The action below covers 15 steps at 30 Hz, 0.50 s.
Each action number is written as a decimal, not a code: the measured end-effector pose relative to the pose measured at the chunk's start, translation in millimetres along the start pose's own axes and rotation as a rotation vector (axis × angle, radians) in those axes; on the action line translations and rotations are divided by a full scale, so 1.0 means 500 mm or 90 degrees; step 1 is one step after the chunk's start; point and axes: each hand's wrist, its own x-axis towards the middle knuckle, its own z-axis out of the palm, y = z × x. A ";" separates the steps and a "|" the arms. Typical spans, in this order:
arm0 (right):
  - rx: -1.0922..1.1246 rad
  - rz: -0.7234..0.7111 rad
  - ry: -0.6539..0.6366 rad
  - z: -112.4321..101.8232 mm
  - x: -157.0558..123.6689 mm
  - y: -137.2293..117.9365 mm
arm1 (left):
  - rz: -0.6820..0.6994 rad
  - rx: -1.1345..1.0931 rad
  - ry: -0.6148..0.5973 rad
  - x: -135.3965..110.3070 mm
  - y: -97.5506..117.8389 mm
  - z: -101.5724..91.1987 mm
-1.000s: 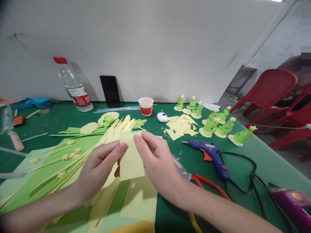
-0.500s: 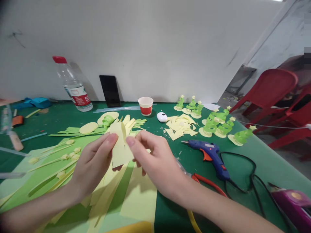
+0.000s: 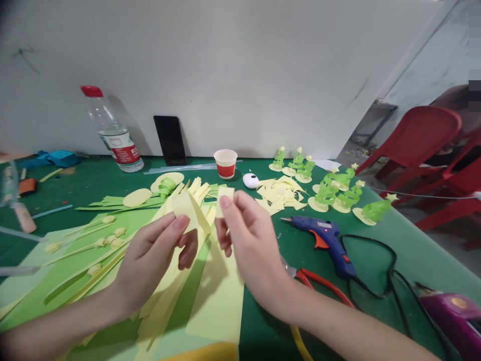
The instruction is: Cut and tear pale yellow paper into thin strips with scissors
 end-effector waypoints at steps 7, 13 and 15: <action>0.139 0.057 -0.135 0.000 -0.003 -0.001 | -0.060 -0.143 -0.068 0.005 -0.006 -0.002; 0.215 0.178 -0.198 0.010 -0.003 0.001 | -0.055 -0.228 -0.112 0.003 -0.013 -0.001; 0.219 0.208 -0.233 0.008 0.001 -0.001 | -0.067 -0.249 -0.126 0.003 -0.017 -0.005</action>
